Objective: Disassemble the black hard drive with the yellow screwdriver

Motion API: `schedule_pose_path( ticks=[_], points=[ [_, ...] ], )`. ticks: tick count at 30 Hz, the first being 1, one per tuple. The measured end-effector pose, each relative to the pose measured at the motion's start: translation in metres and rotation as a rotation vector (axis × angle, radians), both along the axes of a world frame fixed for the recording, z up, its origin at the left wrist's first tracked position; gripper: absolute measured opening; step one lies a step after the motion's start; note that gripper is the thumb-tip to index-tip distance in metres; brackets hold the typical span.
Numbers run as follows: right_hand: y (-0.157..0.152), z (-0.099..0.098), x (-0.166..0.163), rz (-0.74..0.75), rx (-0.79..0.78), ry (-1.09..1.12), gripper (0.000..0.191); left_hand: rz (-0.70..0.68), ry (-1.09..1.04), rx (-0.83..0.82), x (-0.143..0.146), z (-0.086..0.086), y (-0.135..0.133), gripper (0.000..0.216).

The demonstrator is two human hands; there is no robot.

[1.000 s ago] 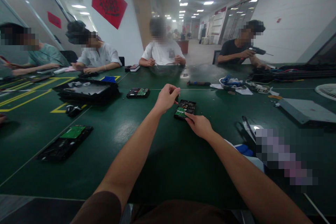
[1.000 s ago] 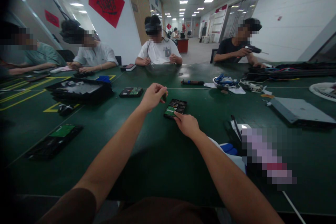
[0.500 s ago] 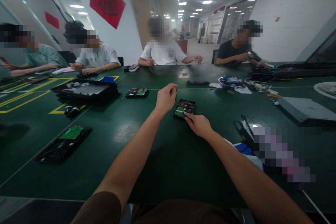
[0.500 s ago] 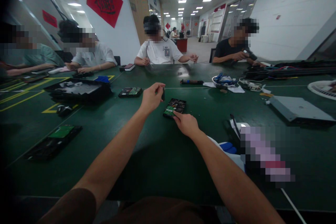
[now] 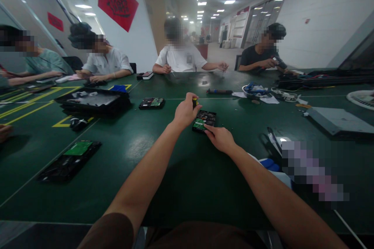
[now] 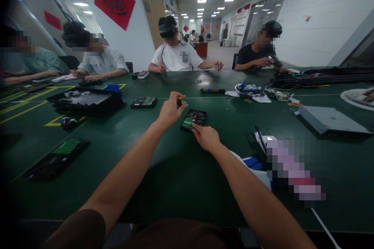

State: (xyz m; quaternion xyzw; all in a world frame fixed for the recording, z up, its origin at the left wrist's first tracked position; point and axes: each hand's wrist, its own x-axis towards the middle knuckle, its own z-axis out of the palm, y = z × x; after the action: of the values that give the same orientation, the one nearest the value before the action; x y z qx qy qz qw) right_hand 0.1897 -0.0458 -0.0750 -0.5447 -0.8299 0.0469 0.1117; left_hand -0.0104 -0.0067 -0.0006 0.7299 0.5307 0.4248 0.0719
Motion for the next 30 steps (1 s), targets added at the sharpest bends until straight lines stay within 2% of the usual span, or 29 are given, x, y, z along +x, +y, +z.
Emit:
schedule_pose_path(
  ticks=[6,16,19,23,27,30],
  points=[
    [0.0,0.001,-0.002,-0.015,-0.011,-0.002,0.05,-0.019,0.052,0.104,-0.005,0.01,-0.002,0.035],
    [0.0,0.001,-0.001,-0.002,0.002,-0.013,0.05,0.074,0.064,0.039,-0.007,0.007,-0.001,0.045],
    [0.0,0.0,-0.001,0.009,0.015,-0.002,0.05,0.051,-0.009,0.024,-0.005,0.005,-0.001,0.044],
    [-0.001,0.001,0.0,0.005,0.006,-0.007,0.05,-0.066,-0.191,0.037,-0.002,0.001,0.002,0.033],
    [-0.001,0.001,0.0,-0.006,-0.002,-0.011,0.051,-0.133,-0.386,-0.074,0.001,-0.006,0.007,0.035],
    [-0.001,0.001,-0.001,-0.008,0.014,-0.003,0.05,-0.181,-0.425,-0.1,-0.001,-0.009,0.011,0.034]
  ],
)
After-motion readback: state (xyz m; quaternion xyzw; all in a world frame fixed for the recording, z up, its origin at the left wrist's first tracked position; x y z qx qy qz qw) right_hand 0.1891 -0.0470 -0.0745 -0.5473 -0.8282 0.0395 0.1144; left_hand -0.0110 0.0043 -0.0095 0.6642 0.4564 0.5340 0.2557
